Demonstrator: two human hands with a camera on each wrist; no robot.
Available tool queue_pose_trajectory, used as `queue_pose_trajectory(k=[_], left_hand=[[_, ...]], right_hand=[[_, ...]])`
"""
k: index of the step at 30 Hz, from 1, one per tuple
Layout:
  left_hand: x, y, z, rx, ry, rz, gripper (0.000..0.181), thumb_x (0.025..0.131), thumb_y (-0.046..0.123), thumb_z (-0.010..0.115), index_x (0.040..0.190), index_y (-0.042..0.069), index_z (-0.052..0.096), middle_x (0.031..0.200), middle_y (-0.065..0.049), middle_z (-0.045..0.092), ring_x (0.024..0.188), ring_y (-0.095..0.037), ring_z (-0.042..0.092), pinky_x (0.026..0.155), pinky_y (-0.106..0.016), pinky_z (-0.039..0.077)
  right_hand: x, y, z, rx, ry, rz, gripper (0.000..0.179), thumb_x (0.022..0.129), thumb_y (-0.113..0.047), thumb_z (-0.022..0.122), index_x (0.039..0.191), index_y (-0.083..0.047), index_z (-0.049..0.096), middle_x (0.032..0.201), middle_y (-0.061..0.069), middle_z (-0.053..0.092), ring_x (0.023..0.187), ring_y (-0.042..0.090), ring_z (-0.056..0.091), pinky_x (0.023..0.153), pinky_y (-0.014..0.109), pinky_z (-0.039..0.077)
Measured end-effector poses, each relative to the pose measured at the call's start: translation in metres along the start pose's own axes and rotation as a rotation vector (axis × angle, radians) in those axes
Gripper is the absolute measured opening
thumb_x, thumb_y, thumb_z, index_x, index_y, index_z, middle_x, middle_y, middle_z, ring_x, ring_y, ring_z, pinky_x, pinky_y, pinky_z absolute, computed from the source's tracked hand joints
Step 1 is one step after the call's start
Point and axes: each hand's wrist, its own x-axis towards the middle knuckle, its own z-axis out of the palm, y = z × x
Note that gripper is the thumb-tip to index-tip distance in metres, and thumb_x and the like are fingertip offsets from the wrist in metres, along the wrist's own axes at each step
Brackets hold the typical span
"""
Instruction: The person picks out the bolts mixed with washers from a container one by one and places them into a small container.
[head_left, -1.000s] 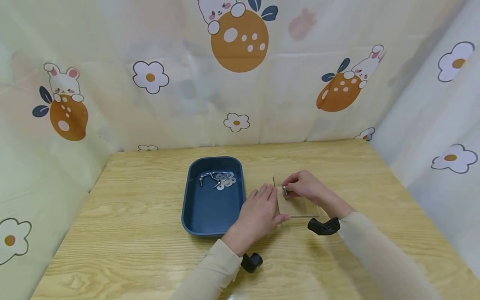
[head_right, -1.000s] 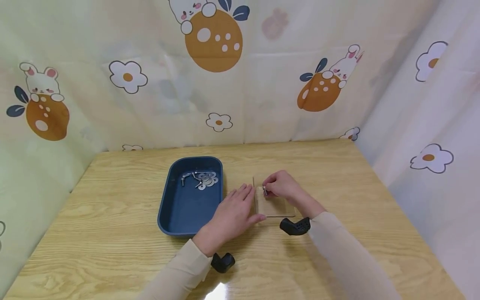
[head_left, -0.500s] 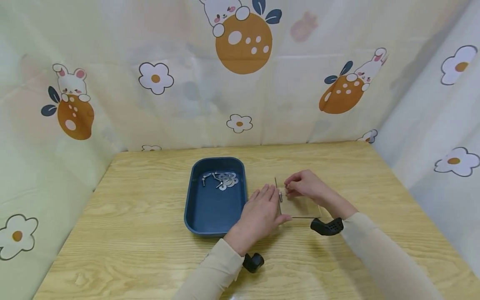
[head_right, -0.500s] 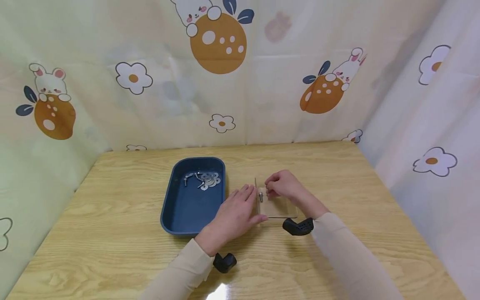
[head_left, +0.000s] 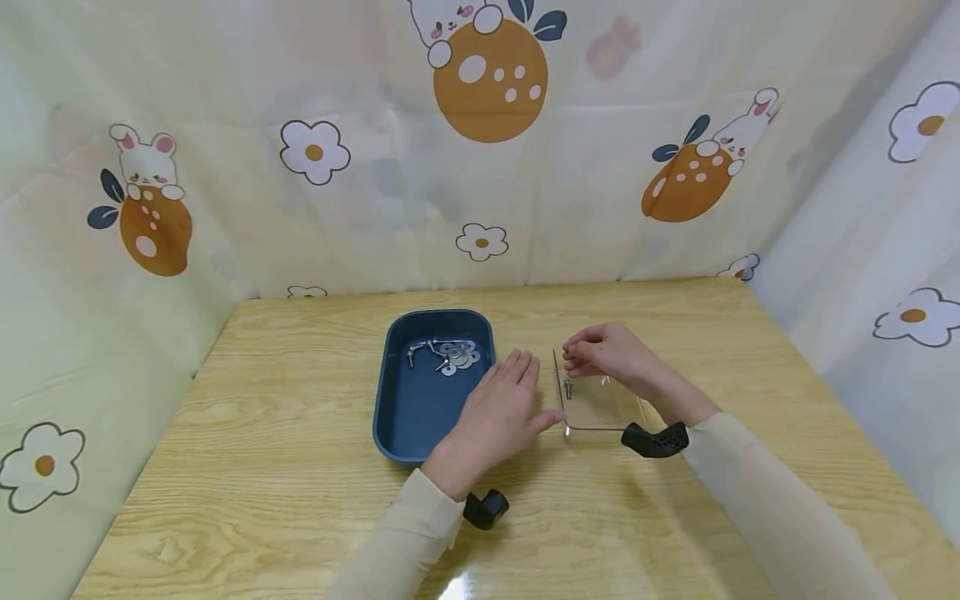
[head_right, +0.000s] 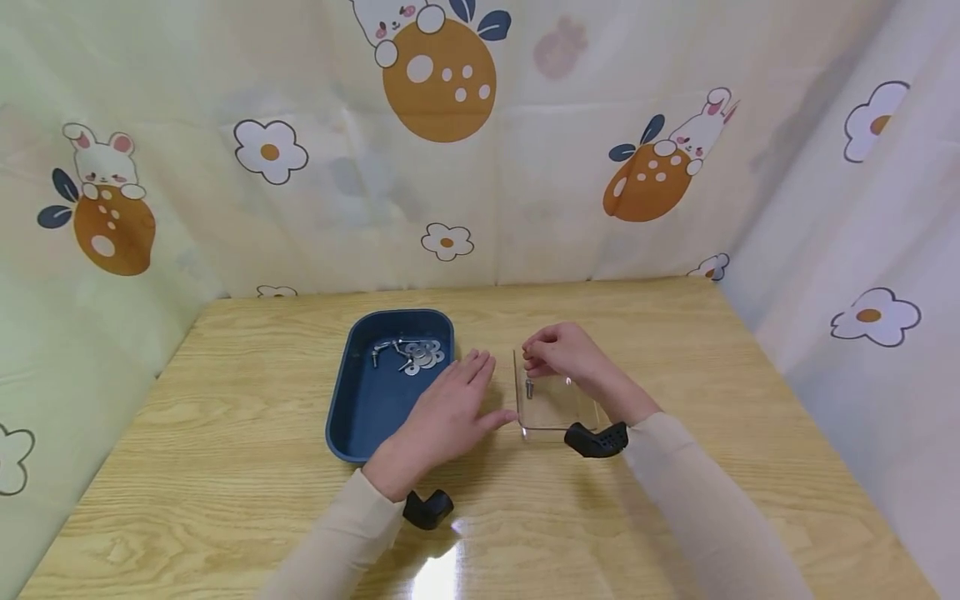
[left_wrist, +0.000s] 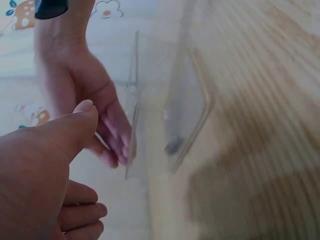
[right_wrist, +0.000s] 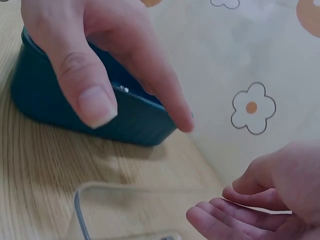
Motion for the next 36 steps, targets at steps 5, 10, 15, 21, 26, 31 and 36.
queue_pose_trajectory(k=[5,10,15,21,26,31,36], left_hand=[[-0.01,-0.019,-0.008,-0.028,0.008,-0.039,0.085,0.095,0.063,0.049,0.157,0.008,0.028,0.164,-0.008,0.028,0.154,-0.023,0.021,0.125,-0.042,0.022],[-0.022,-0.038,-0.015,-0.048,0.025,-0.068,0.087,0.094,0.064,0.05,0.157,0.009,0.027,0.165,-0.007,0.026,0.154,-0.023,0.018,0.125,-0.044,0.022],[-0.034,-0.058,-0.021,-0.058,0.064,-0.076,0.088,0.094,0.064,0.051,0.157,0.008,0.027,0.164,-0.01,0.025,0.154,-0.026,0.019,0.124,-0.046,0.022],[-0.048,-0.08,-0.025,-0.095,0.108,-0.11,0.091,0.092,0.065,0.054,0.156,0.007,0.029,0.164,-0.012,0.027,0.153,-0.03,0.022,0.123,-0.048,0.024],[-0.061,-0.095,-0.028,-0.13,0.121,-0.157,0.094,0.089,0.065,0.058,0.157,0.006,0.028,0.164,-0.013,0.027,0.153,-0.029,0.021,0.123,-0.05,0.024],[-0.073,-0.107,-0.029,-0.145,0.114,-0.191,0.098,0.088,0.066,0.061,0.156,0.004,0.026,0.164,-0.013,0.024,0.154,-0.03,0.02,0.122,-0.051,0.026],[-0.083,-0.116,-0.027,-0.16,0.088,-0.224,0.102,0.086,0.067,0.063,0.157,0.004,0.025,0.165,-0.013,0.022,0.154,-0.031,0.019,0.122,-0.051,0.026]], right_hand=[[0.005,-0.012,0.008,0.019,-0.01,-0.013,0.036,0.103,-0.01,0.047,0.128,0.015,0.053,0.117,0.026,0.063,0.099,0.025,0.07,0.093,0.041,0.057],[0.011,-0.023,0.018,0.051,-0.035,-0.032,0.033,0.103,-0.01,0.048,0.125,0.013,0.054,0.112,0.018,0.064,0.098,0.023,0.069,0.092,0.039,0.058],[0.017,-0.034,0.03,0.064,-0.067,-0.061,0.033,0.103,-0.01,0.049,0.124,0.014,0.054,0.109,0.017,0.064,0.091,0.017,0.069,0.091,0.038,0.058],[0.024,-0.045,0.045,0.096,-0.077,-0.051,0.031,0.102,-0.01,0.049,0.123,0.013,0.056,0.104,0.015,0.064,0.087,0.017,0.07,0.091,0.04,0.058],[0.033,-0.053,0.06,0.122,-0.085,-0.05,0.033,0.102,-0.009,0.051,0.124,0.015,0.055,0.11,0.025,0.064,0.087,0.021,0.072,0.09,0.041,0.058],[0.041,-0.059,0.074,0.125,-0.118,-0.067,0.034,0.102,-0.008,0.049,0.125,0.016,0.055,0.115,0.031,0.062,0.091,0.025,0.072,0.094,0.045,0.056],[0.047,-0.064,0.087,0.118,-0.139,-0.069,0.031,0.103,-0.007,0.047,0.122,0.015,0.058,0.105,0.019,0.065,0.094,0.027,0.071,0.092,0.043,0.057]])
